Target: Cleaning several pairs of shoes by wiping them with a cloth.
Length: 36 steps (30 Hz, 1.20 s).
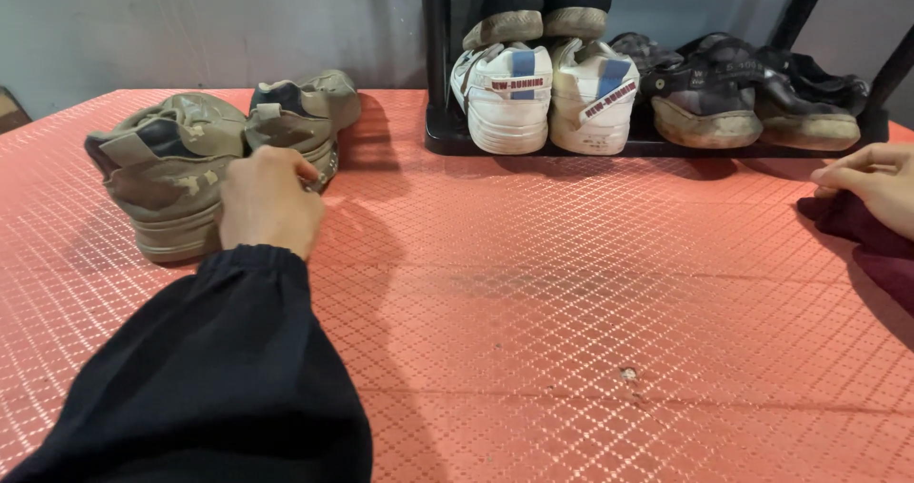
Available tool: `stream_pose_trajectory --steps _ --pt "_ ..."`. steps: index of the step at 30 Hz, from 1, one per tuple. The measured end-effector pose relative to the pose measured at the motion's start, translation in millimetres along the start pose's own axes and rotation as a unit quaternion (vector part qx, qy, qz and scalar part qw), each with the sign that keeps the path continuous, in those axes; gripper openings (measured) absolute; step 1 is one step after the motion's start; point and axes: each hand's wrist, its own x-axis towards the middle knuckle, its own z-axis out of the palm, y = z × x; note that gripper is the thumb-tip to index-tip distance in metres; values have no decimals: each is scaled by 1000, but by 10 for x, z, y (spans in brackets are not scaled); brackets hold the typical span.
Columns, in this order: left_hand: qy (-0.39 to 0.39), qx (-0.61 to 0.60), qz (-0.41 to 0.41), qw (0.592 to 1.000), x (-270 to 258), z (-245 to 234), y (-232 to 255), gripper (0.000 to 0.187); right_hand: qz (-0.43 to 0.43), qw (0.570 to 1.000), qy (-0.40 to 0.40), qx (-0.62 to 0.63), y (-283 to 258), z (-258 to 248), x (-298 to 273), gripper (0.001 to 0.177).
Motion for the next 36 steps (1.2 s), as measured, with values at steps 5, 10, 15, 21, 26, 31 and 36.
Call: stream_pose_trajectory --steps 5,10,15,21,26,31,36 --pt "36 28 -5 999 114 30 -157 25 -9 1000 -5 29 36 266 -47 17" --pt "100 50 131 985 272 193 -342 30 9 1000 6 -4 -154 266 -117 18" --pt "130 43 93 986 248 76 -296 38 41 999 11 7 -564 238 -266 17" --pt "134 50 91 985 352 89 -399 48 51 998 20 -24 -655 244 -315 15" --pt "136 34 81 987 420 274 -438 42 53 998 21 -17 -511 236 -266 16" --pt "139 12 62 988 492 462 -504 32 8 1000 6 24 -104 251 -122 16" --pt "155 -67 32 985 455 482 -251 43 -7 1000 6 13 300 280 26 19"
